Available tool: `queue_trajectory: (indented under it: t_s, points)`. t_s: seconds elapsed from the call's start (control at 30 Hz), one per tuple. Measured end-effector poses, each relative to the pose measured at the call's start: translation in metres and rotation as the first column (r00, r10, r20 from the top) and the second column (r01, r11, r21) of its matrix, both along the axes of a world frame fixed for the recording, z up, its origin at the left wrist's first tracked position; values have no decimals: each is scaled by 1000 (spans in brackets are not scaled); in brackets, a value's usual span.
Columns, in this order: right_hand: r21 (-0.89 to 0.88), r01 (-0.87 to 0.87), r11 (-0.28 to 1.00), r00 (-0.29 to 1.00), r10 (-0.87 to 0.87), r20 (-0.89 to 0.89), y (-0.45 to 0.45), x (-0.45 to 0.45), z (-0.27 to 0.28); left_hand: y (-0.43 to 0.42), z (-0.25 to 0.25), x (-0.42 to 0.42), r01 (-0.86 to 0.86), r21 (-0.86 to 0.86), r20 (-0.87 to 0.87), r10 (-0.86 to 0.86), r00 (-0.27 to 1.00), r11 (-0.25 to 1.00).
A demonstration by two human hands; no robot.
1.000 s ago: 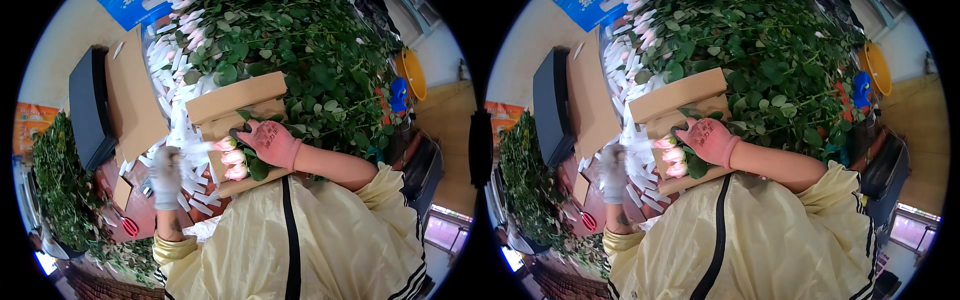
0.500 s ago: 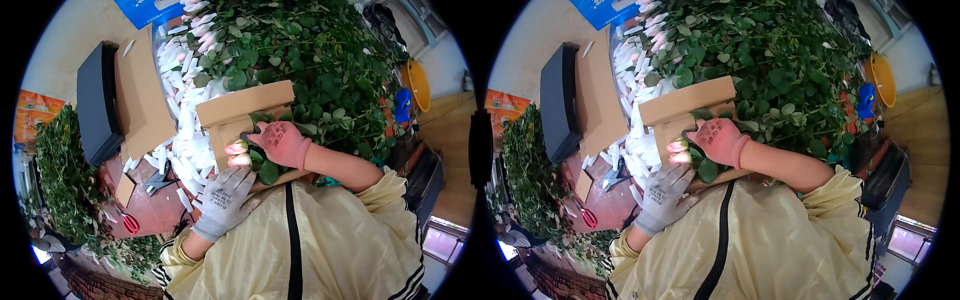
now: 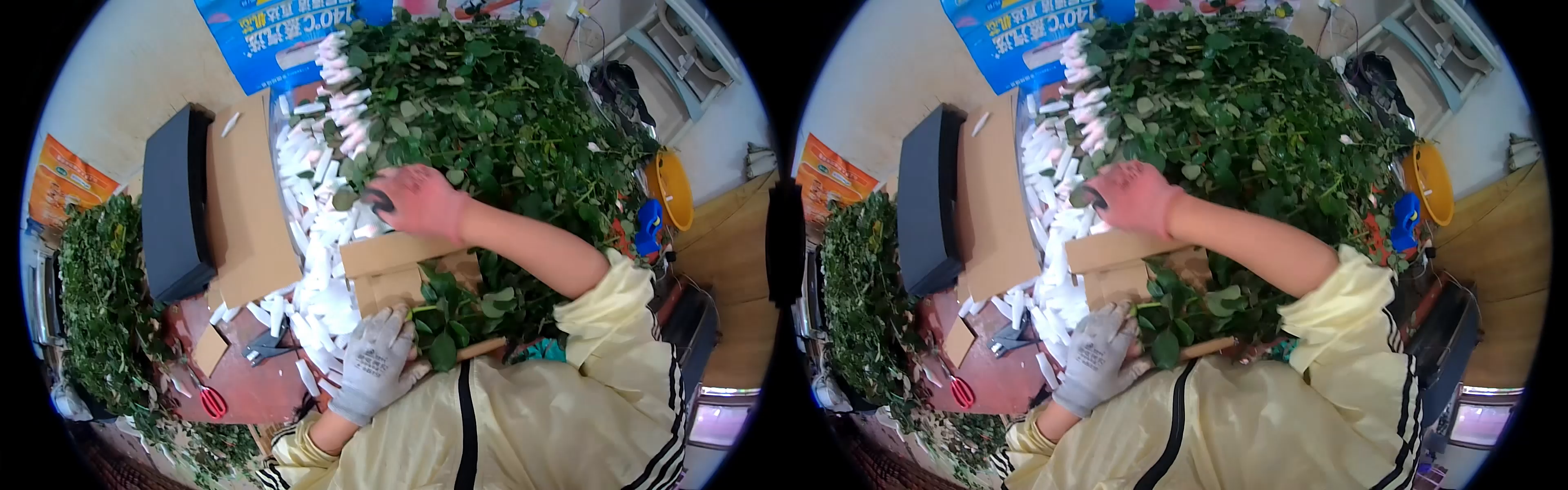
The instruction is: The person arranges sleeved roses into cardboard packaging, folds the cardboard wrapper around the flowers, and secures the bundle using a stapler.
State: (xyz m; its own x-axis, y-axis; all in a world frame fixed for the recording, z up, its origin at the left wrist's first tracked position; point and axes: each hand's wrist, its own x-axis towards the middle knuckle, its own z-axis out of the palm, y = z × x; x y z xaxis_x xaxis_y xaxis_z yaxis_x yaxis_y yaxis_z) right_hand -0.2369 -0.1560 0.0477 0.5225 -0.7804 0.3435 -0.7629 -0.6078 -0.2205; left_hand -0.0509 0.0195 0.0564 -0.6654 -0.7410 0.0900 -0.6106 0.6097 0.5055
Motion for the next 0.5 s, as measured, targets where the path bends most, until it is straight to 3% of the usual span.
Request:
queue_trajectory:
  t_s: [0.07, 0.1, 0.13, 0.2, 0.3, 0.37, 0.43, 0.47, 0.5]
  points:
    - [271, 6, 963, 999, 4, -37, -64, 25, -17, -1, 0, 1, -3, -13, 9, 3, 1000, 1000]
    - [284, 22, 958, 998, -5, -63, -87, 34, -38, 1, -1, 1, -1, -4, 5, 1, 1000, 1000]
    - [351, 83, 933, 958, 23, -287, -111, 47, -50, 2, -1, 2, 6, -33, 0, -6, 1000, 999]
    - [417, 140, 898, 874, 85, -478, -124, 52, -61, 6, -3, 1, 29, -69, 10, -29, 1000, 997]
    - [359, 73, 931, 750, 186, -635, -122, 52, -79, 3, -1, -4, 32, -79, 55, -28, 998, 996]
    - [232, 30, 972, 810, 112, -576, -120, 46, -82, 4, 2, -2, 26, -59, 85, -21, 996, 998]
    - [156, 85, 984, 804, 25, -595, -103, 21, -23, 5, 5, -2, 30, -63, 75, -25, 997, 998]
    - [41, 116, 992, 910, -90, -405, -91, 1, 9, 6, 5, -2, 28, -63, 81, -23, 996, 998]
    - [-58, 189, 980, 916, -197, -350, -85, -19, 45, 7, 2, -1, 13, -45, 78, -10, 997, 999]
